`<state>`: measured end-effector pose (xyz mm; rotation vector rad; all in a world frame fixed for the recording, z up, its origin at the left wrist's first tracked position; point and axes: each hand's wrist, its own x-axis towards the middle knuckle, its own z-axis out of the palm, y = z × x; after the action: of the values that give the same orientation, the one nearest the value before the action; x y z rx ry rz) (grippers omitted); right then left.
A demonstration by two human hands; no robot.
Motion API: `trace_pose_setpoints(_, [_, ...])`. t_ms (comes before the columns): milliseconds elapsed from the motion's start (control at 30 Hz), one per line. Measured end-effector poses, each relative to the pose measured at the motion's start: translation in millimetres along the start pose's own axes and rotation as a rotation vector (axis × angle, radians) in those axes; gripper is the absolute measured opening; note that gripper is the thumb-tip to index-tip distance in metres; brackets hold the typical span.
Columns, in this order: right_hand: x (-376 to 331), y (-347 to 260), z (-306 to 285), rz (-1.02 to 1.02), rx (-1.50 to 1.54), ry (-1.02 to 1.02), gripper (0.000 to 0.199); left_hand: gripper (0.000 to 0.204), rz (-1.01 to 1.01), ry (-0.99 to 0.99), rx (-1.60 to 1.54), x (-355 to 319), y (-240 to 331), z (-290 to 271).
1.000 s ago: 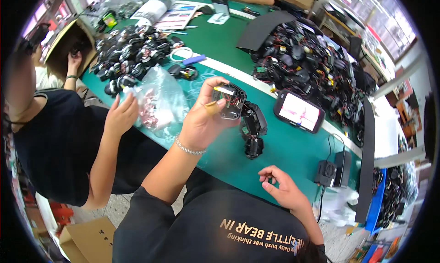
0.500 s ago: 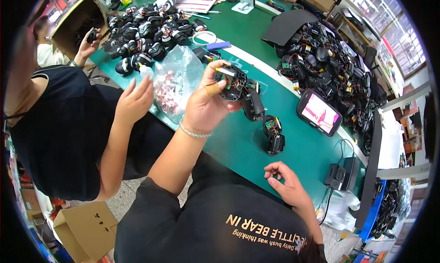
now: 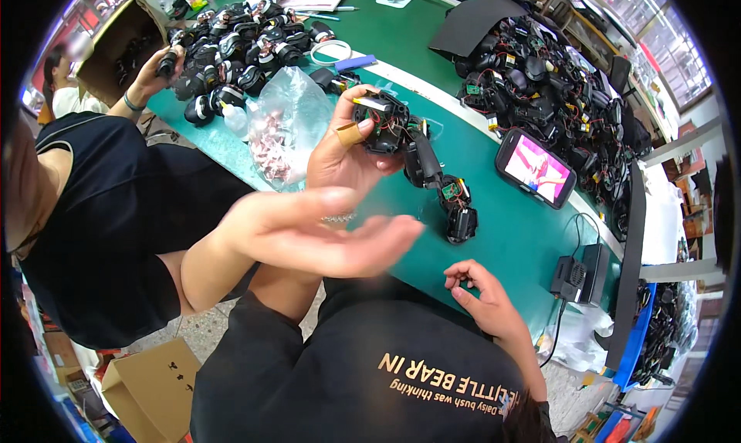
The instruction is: The person assembles small electronic devices at a workbench, inserting batteries and connecting wires to circuit boards. They handle multiple units, placing finished ones into a pile and picking up new ones to continue the process.
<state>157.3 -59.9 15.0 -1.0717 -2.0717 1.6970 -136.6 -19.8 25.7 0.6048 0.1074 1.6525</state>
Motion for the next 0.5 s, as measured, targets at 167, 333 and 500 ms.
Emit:
trace_pose_setpoints(167, [-0.6,3.5,0.1,-0.032,0.027,0.008,0.025,0.033,-0.14,0.228,-0.207,-2.2,-4.1,6.0])
trace_pose_setpoints(333, [-1.5,0.7,-4.2,-0.003,0.052,-0.029,0.029,0.029,-0.269,0.216,-0.429,-7.4,-2.4,14.7])
trace_pose_setpoints(500, [-0.7,0.7,-7.6,0.004,0.07,-0.041,0.031,0.029,-0.396,-0.088,-0.316,-23.6,-8.3,-0.6])
